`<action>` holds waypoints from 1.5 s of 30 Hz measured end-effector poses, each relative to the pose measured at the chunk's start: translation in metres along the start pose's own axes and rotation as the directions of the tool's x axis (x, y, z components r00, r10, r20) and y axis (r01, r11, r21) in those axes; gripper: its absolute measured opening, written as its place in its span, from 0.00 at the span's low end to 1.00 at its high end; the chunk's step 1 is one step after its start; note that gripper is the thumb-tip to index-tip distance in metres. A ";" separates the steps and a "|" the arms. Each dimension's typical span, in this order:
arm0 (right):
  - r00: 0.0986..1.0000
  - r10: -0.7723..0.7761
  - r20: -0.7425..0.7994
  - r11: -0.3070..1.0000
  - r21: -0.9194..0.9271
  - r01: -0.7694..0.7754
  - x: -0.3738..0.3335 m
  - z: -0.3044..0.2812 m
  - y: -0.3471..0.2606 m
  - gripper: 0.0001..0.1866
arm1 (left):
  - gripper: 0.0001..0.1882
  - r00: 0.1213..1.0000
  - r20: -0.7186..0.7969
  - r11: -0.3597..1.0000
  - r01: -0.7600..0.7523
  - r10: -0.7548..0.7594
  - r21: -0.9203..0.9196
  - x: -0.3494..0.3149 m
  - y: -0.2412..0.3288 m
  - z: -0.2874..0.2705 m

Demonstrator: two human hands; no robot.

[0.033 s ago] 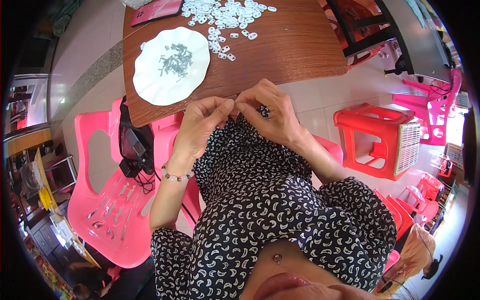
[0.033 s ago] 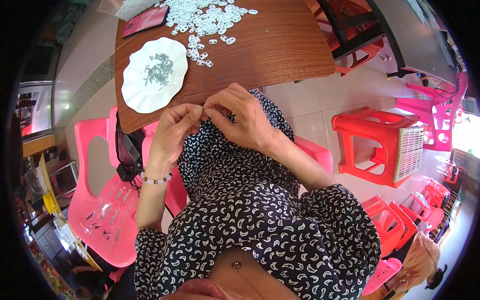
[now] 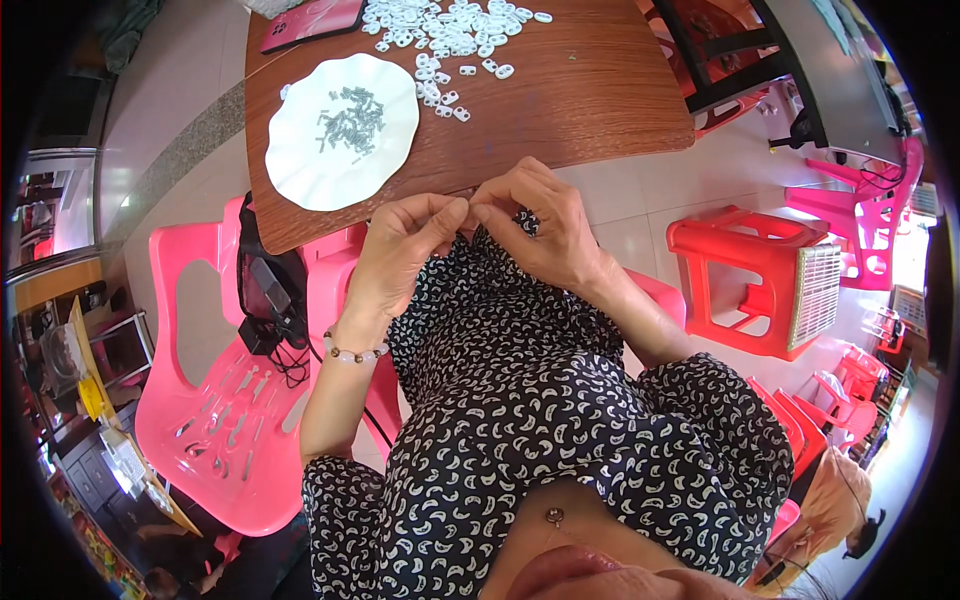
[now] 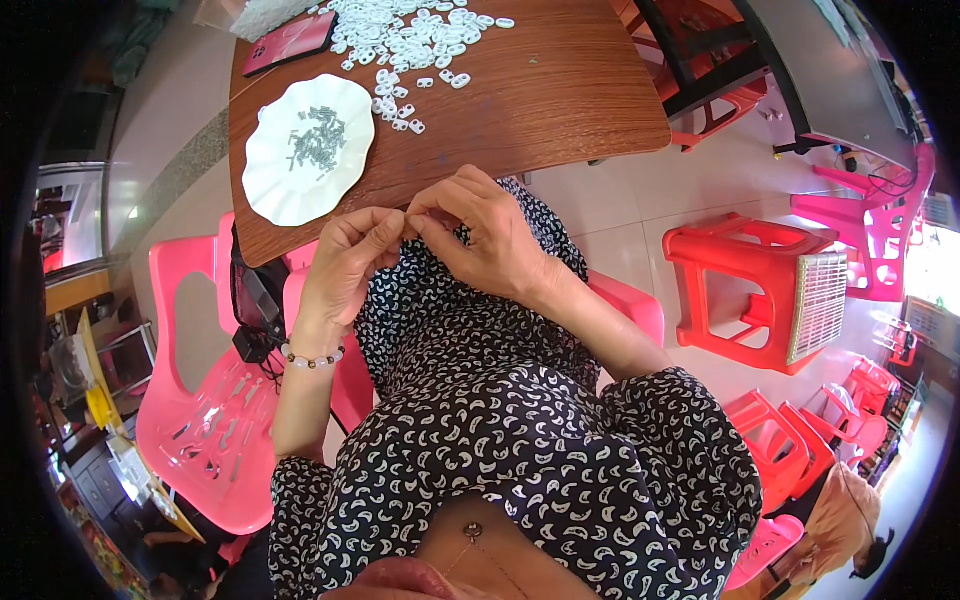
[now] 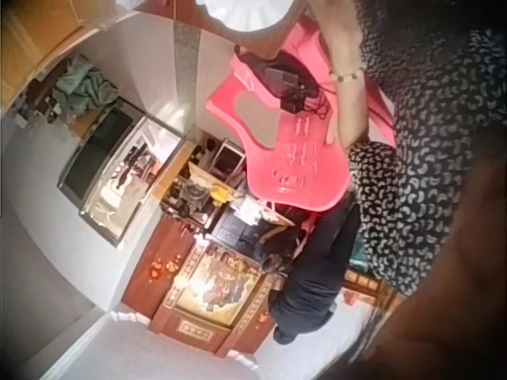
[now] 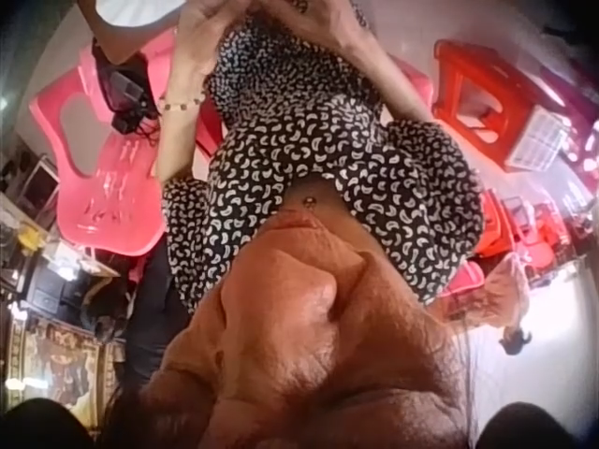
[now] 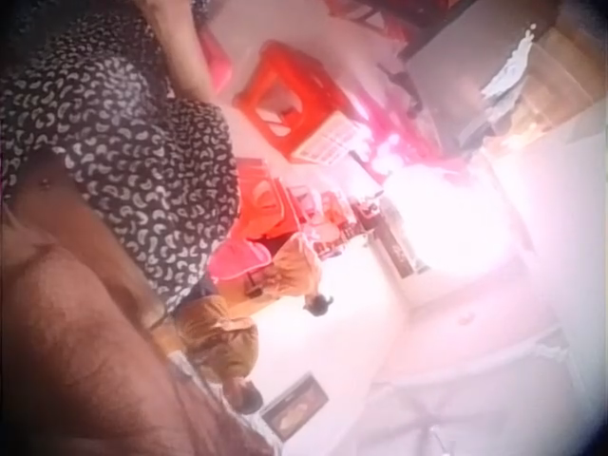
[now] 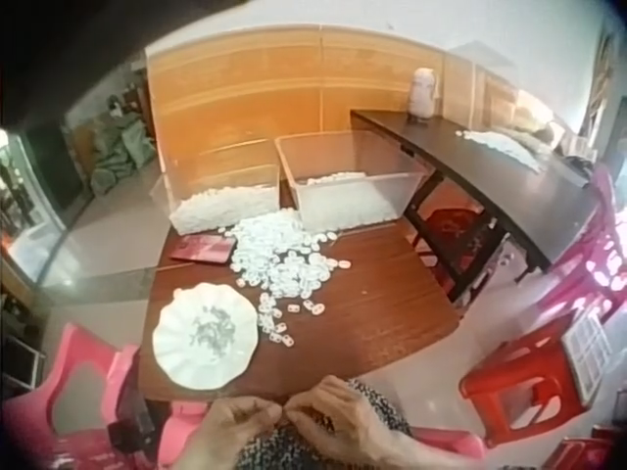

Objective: The recorder is manually inserting small metal pins into white plastic circular components at a workbench.

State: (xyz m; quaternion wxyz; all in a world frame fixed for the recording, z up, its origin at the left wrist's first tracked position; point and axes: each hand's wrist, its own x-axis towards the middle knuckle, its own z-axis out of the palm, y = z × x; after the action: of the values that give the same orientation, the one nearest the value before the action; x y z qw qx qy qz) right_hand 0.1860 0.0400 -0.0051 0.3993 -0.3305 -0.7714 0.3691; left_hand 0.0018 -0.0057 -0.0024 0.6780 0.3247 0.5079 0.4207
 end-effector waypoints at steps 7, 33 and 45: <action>0.995 0.095 -0.012 0.990 0.105 -0.094 -0.004 0.005 0.012 0.06 | 0.12 0.999 -0.030 0.997 -0.038 0.037 -0.062 0.003 -0.005 0.003; 0.848 0.504 0.164 0.731 0.442 -0.520 -0.011 -0.006 0.013 0.13 | 0.09 0.984 0.001 0.901 -0.164 0.179 0.403 0.004 0.011 0.017; 0.875 0.465 0.134 0.791 0.382 -0.478 -0.014 -0.005 0.014 0.11 | 0.09 0.983 -0.005 0.887 -0.162 0.182 0.433 0.002 0.011 0.018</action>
State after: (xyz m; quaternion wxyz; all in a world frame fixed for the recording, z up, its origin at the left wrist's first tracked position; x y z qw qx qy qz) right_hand 0.1994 0.0377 -0.0200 0.3412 -0.4166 -0.5781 0.6131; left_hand 0.0173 0.0004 0.0110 0.5380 0.5004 0.5726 0.3636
